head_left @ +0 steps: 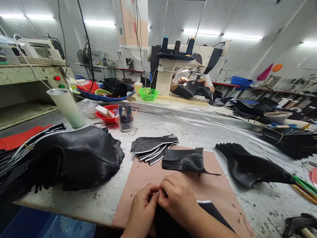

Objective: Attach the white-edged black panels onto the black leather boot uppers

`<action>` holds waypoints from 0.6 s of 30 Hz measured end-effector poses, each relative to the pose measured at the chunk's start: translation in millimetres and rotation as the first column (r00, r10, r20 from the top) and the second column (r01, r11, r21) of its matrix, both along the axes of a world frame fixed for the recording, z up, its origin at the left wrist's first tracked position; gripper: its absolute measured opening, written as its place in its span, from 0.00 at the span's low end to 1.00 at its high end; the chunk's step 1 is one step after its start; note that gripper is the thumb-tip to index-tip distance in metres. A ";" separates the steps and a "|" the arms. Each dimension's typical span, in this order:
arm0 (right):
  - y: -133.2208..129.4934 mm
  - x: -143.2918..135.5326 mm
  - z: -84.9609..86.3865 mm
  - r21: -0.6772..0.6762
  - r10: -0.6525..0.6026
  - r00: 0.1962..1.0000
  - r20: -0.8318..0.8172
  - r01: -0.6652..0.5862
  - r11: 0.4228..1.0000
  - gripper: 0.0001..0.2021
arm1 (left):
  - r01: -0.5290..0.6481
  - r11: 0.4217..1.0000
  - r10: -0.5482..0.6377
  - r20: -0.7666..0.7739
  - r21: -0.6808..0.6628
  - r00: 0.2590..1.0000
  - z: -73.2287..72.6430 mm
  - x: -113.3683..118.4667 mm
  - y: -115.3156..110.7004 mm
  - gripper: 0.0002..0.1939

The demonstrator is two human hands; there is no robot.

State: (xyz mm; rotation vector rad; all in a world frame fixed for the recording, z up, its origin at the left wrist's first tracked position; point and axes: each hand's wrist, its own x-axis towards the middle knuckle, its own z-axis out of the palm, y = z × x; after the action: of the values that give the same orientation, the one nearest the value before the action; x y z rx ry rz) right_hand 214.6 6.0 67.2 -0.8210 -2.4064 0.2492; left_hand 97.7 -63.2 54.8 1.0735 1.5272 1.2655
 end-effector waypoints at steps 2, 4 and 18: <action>0.5 2.5 -1.1 -0.095 0.003 0.998 -0.066 -0.009 0.995 0.08 | 0.000 1.000 0.000 0.009 0.002 1.000 0.2 -0.2 0.5 0.09; 3.3 5.5 0.5 -0.252 -0.001 0.993 -0.116 -0.028 0.967 0.07 | 0.004 1.000 -0.004 0.016 0.002 1.000 0.7 -0.5 0.8 0.09; 9.4 38.2 -5.7 -0.548 -0.065 0.864 -0.499 -0.256 0.796 0.13 | 0.012 0.984 -0.037 -0.140 -0.176 0.989 -0.7 -5.7 9.1 0.09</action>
State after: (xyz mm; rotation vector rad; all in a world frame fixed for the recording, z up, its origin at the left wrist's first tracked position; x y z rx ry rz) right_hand 252.8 15.4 61.5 -0.7636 -1.8686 1.1751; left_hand 92.1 -54.1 54.0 1.0834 1.6936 1.0352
